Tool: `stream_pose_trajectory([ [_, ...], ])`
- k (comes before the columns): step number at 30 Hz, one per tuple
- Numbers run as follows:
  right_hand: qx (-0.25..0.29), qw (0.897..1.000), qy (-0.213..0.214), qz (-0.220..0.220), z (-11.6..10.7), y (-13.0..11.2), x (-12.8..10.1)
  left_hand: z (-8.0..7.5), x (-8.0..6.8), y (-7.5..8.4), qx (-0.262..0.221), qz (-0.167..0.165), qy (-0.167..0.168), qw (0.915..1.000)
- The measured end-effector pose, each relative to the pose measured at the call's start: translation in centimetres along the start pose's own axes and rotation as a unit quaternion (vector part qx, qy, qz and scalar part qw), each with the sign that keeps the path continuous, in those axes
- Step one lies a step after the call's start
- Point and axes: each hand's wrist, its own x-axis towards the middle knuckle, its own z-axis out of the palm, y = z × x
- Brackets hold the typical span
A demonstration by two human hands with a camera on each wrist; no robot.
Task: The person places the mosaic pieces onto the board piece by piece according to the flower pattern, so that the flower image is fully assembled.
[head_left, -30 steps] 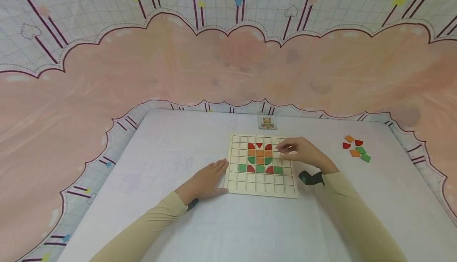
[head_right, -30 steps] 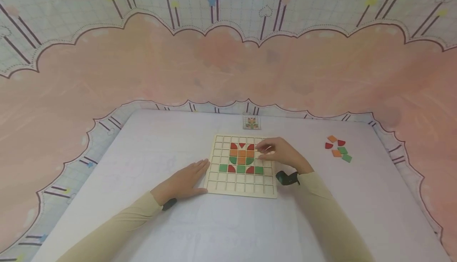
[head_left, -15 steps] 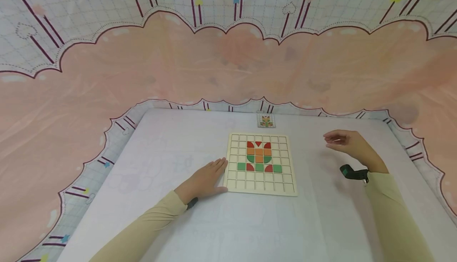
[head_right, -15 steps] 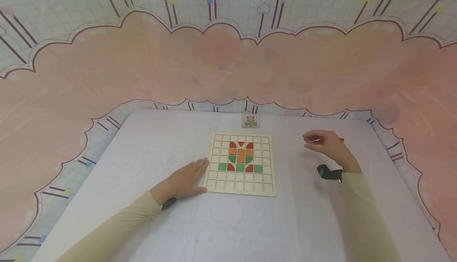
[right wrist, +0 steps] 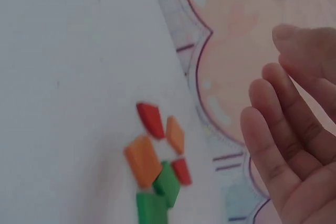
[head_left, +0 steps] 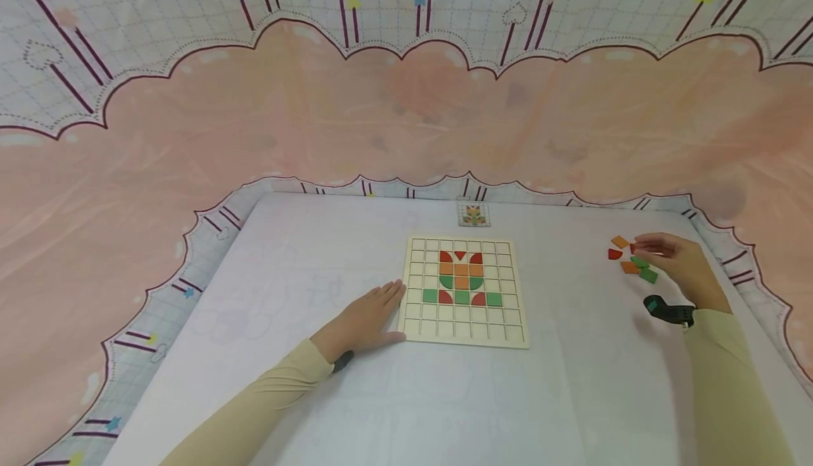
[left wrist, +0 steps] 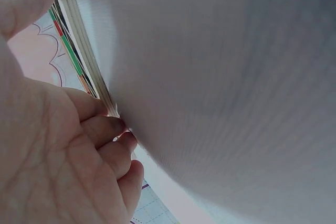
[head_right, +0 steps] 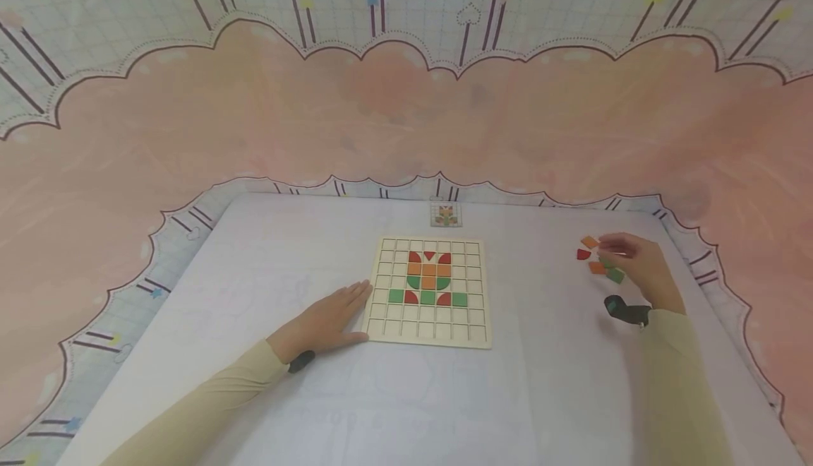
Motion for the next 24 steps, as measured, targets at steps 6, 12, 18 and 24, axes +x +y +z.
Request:
stream_pose_trajectory([
  [6,-0.015,0.996,0.001,0.092,-0.1,2.9,-0.4,0.0,0.1,0.0,0.001,0.001,0.000,1.0000],
  [12,0.021,0.990,-0.002,0.142,0.2,5.2,-0.8,0.0,0.1,0.0,0.006,0.001,0.002,1.0000],
  [18,0.020,0.988,-0.016,0.151,0.4,6.3,-1.0,0.1,0.0,-0.1,0.003,-0.001,0.004,1.0000],
  [24,-0.027,0.987,-0.025,0.154,0.6,6.6,-0.9,0.3,0.1,-0.1,-0.004,-0.002,0.007,1.0000],
])
